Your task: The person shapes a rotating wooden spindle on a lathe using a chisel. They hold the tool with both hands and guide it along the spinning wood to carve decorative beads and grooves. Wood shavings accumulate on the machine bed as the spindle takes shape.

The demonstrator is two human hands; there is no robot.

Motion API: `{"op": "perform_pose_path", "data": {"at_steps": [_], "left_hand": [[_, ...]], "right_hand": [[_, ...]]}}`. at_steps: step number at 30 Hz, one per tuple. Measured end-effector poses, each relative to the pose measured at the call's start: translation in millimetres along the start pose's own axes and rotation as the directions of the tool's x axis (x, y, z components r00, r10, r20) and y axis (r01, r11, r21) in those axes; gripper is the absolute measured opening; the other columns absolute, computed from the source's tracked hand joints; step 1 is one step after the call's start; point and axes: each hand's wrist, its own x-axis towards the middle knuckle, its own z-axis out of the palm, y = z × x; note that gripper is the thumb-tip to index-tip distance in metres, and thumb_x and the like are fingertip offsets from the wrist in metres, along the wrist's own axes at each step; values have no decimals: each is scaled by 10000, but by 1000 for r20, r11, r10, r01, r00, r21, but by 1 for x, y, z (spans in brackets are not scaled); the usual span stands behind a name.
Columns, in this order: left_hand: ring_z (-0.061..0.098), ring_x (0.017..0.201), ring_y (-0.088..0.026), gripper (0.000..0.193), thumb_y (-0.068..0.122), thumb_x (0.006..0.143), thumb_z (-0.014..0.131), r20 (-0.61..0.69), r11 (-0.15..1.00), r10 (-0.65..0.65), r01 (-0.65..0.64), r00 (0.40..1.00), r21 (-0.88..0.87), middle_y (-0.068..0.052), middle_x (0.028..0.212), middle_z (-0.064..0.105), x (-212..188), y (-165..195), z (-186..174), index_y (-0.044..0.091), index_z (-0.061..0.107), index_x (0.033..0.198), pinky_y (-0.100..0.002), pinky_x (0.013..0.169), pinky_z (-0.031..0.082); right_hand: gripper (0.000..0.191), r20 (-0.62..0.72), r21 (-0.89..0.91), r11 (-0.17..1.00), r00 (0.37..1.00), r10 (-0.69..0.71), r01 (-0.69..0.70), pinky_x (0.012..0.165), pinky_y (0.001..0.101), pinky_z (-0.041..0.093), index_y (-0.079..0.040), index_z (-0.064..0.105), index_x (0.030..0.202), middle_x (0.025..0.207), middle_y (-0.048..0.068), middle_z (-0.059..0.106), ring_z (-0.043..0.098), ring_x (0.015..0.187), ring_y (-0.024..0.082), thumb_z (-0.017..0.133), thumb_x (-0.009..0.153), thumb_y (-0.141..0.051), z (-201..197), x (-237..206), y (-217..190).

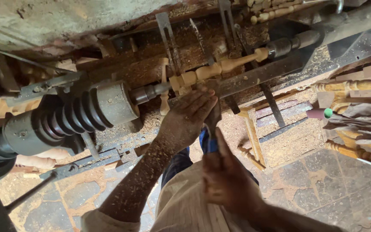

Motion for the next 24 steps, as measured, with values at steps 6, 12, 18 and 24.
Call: {"op": "perform_pose_path", "data": {"at_steps": [6,12,18,24], "left_hand": [[547,1379,-331,593,169,867,778,-34,992,-126,126,991,-19,-194,1455,601,13,30,9,-11,591,1400,-460,1174,468],[578,1375,-353,537,146,890,768,-71,988,-143,146,987,41,-197,1420,635,21,42,22,-8,610,1379,-447,1144,504],[635,1298,-330,425,121,964,729,-76,976,-188,195,979,97,-176,1350,690,30,46,29,75,660,1382,-439,1079,561],[633,1310,-329,444,118,946,738,-96,968,-221,230,971,104,-167,1354,680,38,57,29,64,649,1378,-442,1079,573]], "right_hand": [[967,225,-48,990,967,-117,131,626,335,559,-233,112,1715,775,-2,473,524,702,119,651,927,-81,-85,-1,-27],[979,228,-155,984,972,-46,83,656,343,574,-264,109,1697,803,14,533,538,700,151,629,893,-59,-107,1,-44],[957,309,-112,987,948,-77,117,546,368,560,-277,60,1688,795,51,495,520,660,174,604,923,-86,-109,-7,-53],[992,319,-264,955,947,-47,137,644,325,581,-322,42,1700,882,65,604,588,740,153,609,922,-81,-126,-5,-58]]}}
